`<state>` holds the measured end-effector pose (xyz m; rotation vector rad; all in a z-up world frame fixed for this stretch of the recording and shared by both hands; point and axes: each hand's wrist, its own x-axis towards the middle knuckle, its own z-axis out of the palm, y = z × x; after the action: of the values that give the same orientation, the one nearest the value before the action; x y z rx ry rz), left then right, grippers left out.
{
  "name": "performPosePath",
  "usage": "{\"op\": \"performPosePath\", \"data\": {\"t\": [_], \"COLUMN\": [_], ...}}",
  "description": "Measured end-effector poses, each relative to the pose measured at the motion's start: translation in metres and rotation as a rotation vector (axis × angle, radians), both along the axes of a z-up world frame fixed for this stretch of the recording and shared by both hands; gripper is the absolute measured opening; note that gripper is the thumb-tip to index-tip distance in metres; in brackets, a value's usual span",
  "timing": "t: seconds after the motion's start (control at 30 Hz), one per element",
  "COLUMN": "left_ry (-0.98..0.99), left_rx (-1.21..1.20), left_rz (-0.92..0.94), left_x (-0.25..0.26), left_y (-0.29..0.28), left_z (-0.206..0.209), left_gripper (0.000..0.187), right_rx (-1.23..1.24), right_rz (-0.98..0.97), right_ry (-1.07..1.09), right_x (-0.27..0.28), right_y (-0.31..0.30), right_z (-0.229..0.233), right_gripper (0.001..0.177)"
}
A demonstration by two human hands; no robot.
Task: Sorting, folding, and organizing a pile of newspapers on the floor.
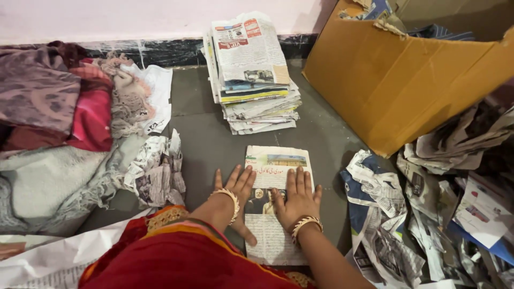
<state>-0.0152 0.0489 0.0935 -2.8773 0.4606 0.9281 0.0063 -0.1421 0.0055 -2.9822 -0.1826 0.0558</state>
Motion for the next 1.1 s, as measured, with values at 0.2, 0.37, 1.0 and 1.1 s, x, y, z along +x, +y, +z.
{"op": "performPosePath", "data": {"t": [0.2,0.37,1.0,1.1], "left_ry": [-0.530,-0.381,-0.686,-0.737], "left_rx": [-0.072,0.074,-0.102,-0.052], "left_rz": [0.001,-0.007,0.061,0.055], "left_x": [0.023,0.010,-0.007,-0.007], "left_y": [-0.003,-0.024,-0.025,-0.026], "left_z": [-0.166,-0.144,-0.173,-0.176], "left_gripper": [0.098,0.081,0.072,0.069], "right_rx": [-0.037,-0.042,-0.361,-0.336], "right_rz": [-0.022,-0.018,0.196,0.290], "right_ry": [0.014,0.008,0.491,0.520], "right_x": [0.003,0.003,-0.029,-0.039], "right_y": [0.000,0.000,-0.033,-0.051], "right_z": [-0.007,-0.004,0.053,0.052], "right_gripper": [0.084,0.084,0.148,0.156]}}
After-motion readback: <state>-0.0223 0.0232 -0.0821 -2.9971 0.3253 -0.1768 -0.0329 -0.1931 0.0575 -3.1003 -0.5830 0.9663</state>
